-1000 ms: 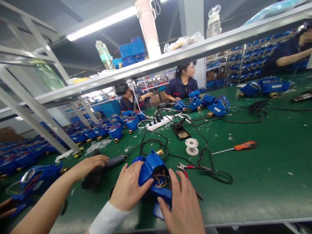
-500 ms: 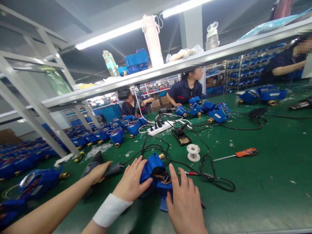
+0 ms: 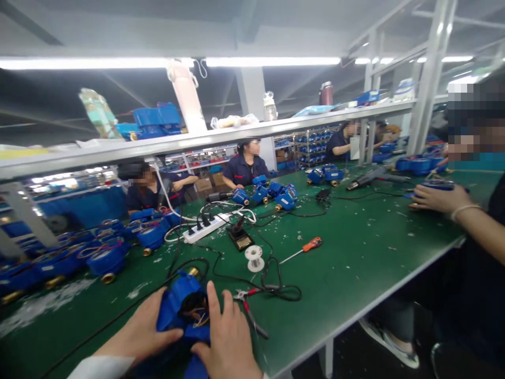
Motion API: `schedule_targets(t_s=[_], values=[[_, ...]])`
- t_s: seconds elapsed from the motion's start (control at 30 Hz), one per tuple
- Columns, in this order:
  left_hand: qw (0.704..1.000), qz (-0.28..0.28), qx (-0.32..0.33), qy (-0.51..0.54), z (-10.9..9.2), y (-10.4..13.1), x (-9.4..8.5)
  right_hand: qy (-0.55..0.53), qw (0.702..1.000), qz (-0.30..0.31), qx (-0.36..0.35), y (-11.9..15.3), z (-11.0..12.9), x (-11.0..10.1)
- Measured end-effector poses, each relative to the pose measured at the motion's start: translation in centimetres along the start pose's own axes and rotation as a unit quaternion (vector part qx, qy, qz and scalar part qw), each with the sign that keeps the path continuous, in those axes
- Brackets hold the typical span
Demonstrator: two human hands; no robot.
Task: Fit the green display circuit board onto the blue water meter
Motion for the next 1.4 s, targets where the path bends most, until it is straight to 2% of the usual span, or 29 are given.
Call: schedule_targets(t_s=[0.17, 0.3, 0.43, 0.63, 0.8, 0.9, 0.97, 1.07, 1.17, 1.23, 1.3, 1.33, 1.4], values=[[0.996, 0.006, -0.042, 0.080, 0.6, -0.5, -1.2, -0.022, 1.000, -0.007, -0.016, -0.2, -1.7, -1.3], [0.996, 0.007, -0.044, 0.082, 0.1, -0.2, -2.2, -0.066, 0.996, -0.012, -0.054, -0.1, -1.9, -1.2], [0.996, -0.004, -0.055, 0.073, -0.9, 0.4, -2.0, -0.102, 0.992, -0.012, -0.076, -0.1, -1.6, 0.1], [0.990, -0.003, -0.127, 0.068, -3.3, 2.1, -2.0, -0.101, 0.990, -0.043, -0.089, -0.2, -2.4, 2.1], [0.987, 0.009, -0.119, 0.107, -5.7, 4.0, -1.9, -0.062, 0.988, -0.109, -0.091, 0.2, -4.1, 1.5], [0.984, 0.008, -0.116, 0.136, -6.1, 4.0, -1.5, -0.029, 0.985, -0.129, -0.113, 0.1, -5.1, 1.0], [0.982, 0.012, -0.108, 0.155, -5.8, 3.9, -1.5, -0.013, 0.983, -0.134, -0.122, 0.0, -5.5, 0.9], [0.980, 0.010, -0.088, 0.181, -4.1, 4.5, -2.4, -0.007, 0.982, -0.134, -0.133, -0.1, -5.5, 0.8], [0.977, -0.051, -0.097, 0.183, -1.5, 7.1, -3.9, -0.008, 0.982, -0.127, -0.142, -0.2, -5.4, 0.7], [0.974, -0.085, -0.116, 0.173, 0.1, 9.6, -3.8, -0.007, 0.981, -0.130, -0.146, -0.1, -5.3, 0.4], [0.973, -0.086, -0.143, 0.161, 1.5, 12.0, -2.0, -0.005, 0.979, -0.134, -0.153, 0.2, -5.1, 0.1], [0.972, -0.078, -0.169, 0.146, 2.2, 12.9, -0.5, -0.003, 0.979, -0.133, -0.155, 0.4, -4.9, -0.1], [0.970, -0.078, -0.180, 0.144, 3.6, 13.7, 3.2, 0.007, 0.980, -0.127, -0.154, 0.7, -4.6, -0.4]])
Point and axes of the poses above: each hand's wrist, its own y-axis away from the middle knuckle, its own x-axis out of the palm, z = x × y, the point moved 1 cm from there along -y, towards the middle knuckle, and after that the axes turned 13 degrees about -y, right-handed, at the moved point
